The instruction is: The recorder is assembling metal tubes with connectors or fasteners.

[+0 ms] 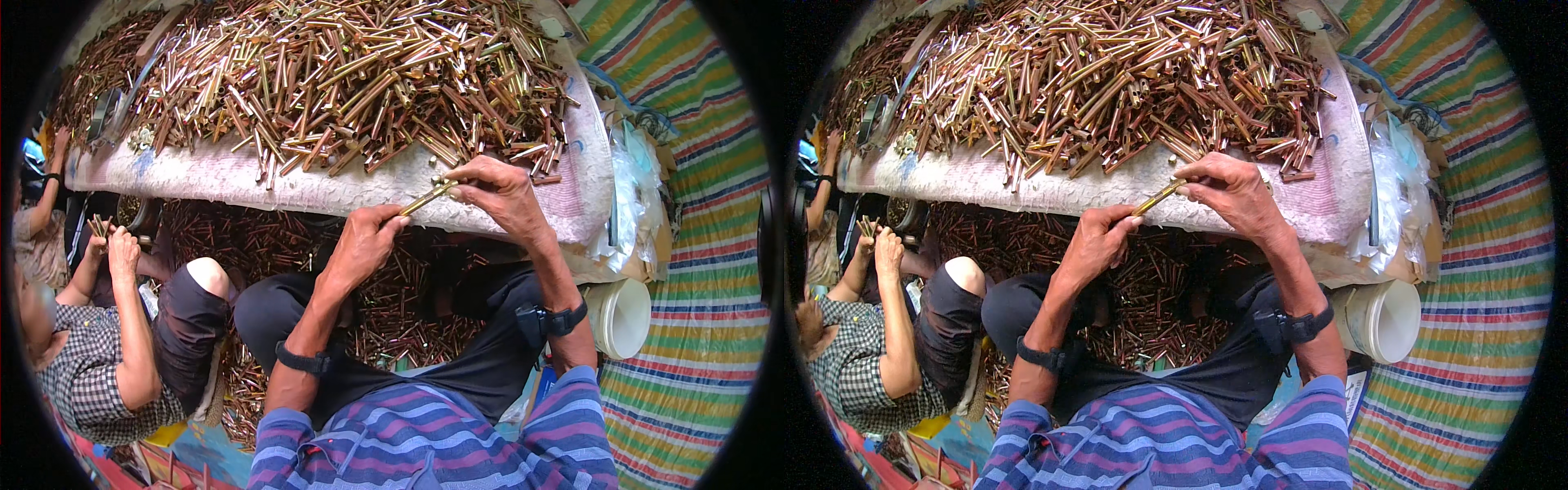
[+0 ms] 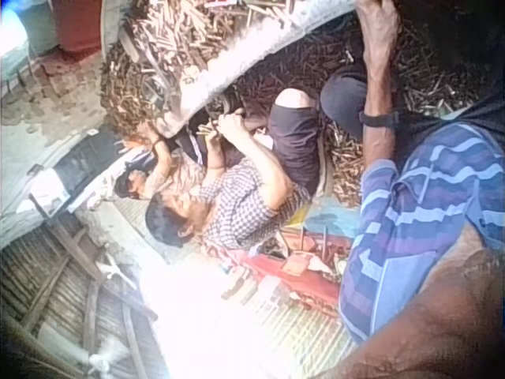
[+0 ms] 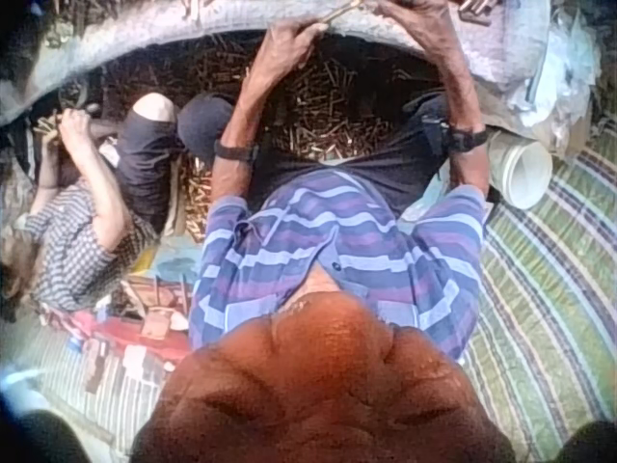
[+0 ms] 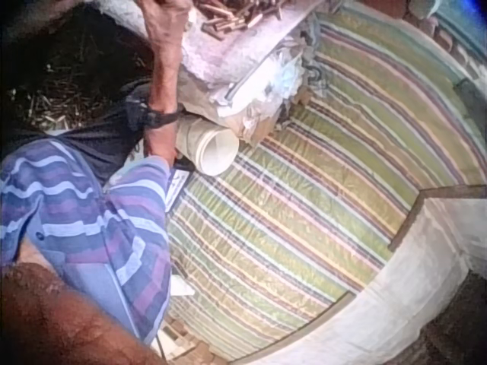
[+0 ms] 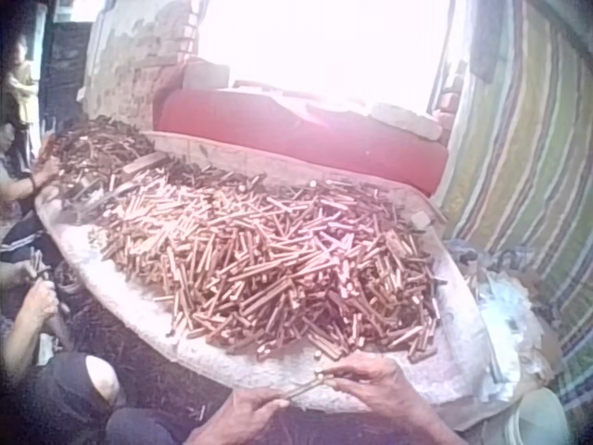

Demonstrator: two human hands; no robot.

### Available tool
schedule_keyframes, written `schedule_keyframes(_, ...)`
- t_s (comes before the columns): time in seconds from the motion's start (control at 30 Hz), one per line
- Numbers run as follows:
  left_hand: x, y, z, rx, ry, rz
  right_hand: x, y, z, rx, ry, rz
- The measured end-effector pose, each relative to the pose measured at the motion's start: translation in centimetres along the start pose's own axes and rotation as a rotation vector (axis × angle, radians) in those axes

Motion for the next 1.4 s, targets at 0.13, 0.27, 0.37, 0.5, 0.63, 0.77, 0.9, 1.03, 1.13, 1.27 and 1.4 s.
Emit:
schedule_keyframes(0.13, -0.1, 0.3, -0.3, 0.041, 0.011, 0.000, -0.1, 0.5, 0.3, 0.097, -0.027, 0.118)
schedule_keyframes(0.27, -0.2, 0.3, -0.4, 0.071, 0.016, 0.062, -0.4, 0.6, 0.6, 0.051, -0.024, 0.194)
schedule_keyframes(0.37, -0.2, 0.8, -0.1, 0.131, -0.038, 0.085, -1.1, 0.9, 0.5, -0.190, 0.040, 0.045)
schedule_keyframes(0.5, -0.3, 0.8, -0.1, 0.299, -0.008, 0.222, -2.2, 2.8, 1.7, -0.100, 0.034, 0.349)
schedule_keyframes(0.63, -0.3, 0.5, 0.2, 0.275, -0.038, 0.190, -2.3, 1.6, 2.0, -0.061, 0.031, 0.252)
schedule_keyframes(0.77, -0.4, 1.1, 0.3, 0.268, -0.091, 0.118, -2.4, 1.6, 2.1, -0.175, 0.044, 0.082)
schedule_keyframes(0.9, -0.6, 1.3, 0.3, 0.279, -0.114, 0.118, -2.8, 2.9, 2.7, -0.216, 0.021, 0.116)
schedule_keyframes(1.03, -0.8, 1.1, 0.1, 0.296, -0.097, 0.113, -3.2, 2.9, 3.3, 0.079, -0.051, 0.329)
schedule_keyframes(1.13, -0.8, 0.7, 0.2, 0.276, -0.095, 0.170, -3.6, 2.5, 3.0, 0.114, -0.081, 0.407)
schedule_keyframes(1.27, -1.0, 1.2, 0.0, 0.254, -0.095, 0.200, -3.5, 2.6, 2.2, 0.063, -0.152, 0.520)
schedule_keyframes(1.4, -1.3, 1.8, -0.2, 0.214, -0.218, 0.098, -2.6, 1.5, 2.2, 0.066, -0.288, 0.524)
Point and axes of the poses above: each hand's wrist, its own x-axis towards the middle knuckle, its own z-axis out of the palm, y = z × x, the point moved 5 cm from there along x, towards the middle knuckle
